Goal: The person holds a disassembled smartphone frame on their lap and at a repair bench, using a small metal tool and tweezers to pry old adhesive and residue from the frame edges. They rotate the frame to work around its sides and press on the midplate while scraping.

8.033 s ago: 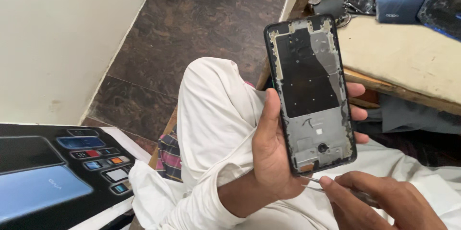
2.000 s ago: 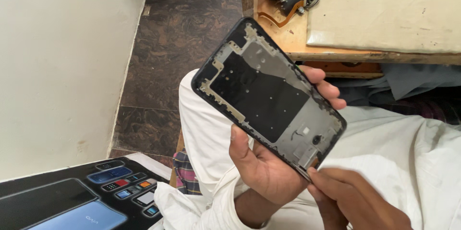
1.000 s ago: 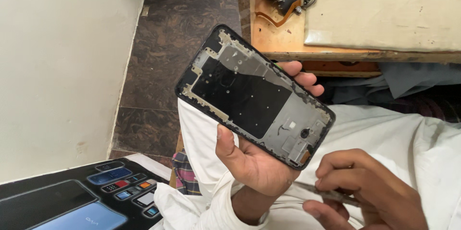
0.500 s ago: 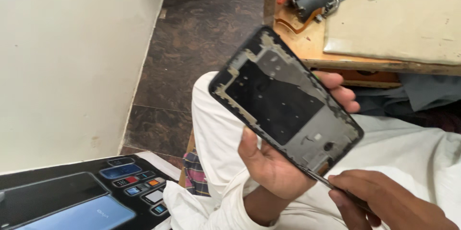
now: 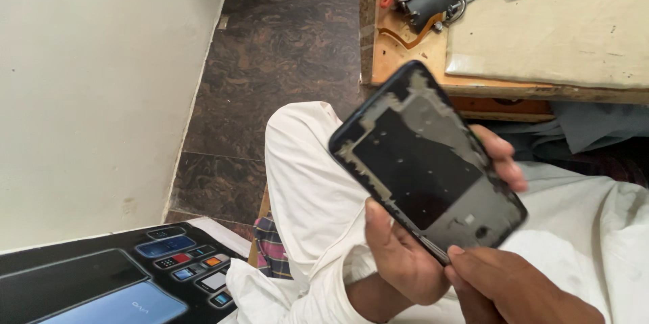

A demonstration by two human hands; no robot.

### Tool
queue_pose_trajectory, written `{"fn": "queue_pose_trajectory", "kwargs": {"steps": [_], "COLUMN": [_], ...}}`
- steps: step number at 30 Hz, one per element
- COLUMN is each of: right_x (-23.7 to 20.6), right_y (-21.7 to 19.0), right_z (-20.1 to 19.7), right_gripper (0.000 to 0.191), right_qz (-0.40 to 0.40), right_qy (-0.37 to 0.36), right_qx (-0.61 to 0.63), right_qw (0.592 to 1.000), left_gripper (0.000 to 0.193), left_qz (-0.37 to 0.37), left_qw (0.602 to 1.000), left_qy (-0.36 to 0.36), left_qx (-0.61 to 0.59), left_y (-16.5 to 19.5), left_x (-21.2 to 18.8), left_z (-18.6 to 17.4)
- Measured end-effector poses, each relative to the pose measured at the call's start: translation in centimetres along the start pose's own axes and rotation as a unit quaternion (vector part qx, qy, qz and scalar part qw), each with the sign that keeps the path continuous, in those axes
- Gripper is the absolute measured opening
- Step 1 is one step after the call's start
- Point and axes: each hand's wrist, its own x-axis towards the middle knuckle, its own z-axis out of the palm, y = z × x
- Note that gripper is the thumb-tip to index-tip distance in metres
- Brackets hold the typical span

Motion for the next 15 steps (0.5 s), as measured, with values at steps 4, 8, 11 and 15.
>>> {"fn": "queue_pose_trajectory", "kwargs": {"steps": [4, 8, 11, 15], "right_x": [-0.5, 0.6, 1.2, 1.5], "right_y": [0.6, 1.2, 0.3, -1.9], "right_z": [0.6, 0.4, 0.5, 1.5], "right_gripper": [0.026, 0.024, 0.023, 0.021], "right_qz": [-0.013, -0.109, -0.086, -0.025], "right_qy": [-0.014, -0.060, -0.025, 0.070], "right_qx": [-0.041, -0.032, -0.049, -0.081], "right_qw": [0.999, 0.992, 0.995, 0.994], "left_gripper": [0.088, 0.090, 0.091, 0.093], "left_qz": [-0.029, -0.059, -0.090, -0.134], "left_qw": [0.999, 0.998, 0.996, 0.990], "left_qy": [-0.010, -0.015, -0.016, -0.021], "left_qx": [-0.013, -0.020, -0.023, -0.033], "left_y": [-0.6, -1.0, -1.2, -1.5], "left_x": [-0.6, -1.1, -1.8, -1.9], "left_z": [-0.3, -0.6, -0.8, -1.8]}}
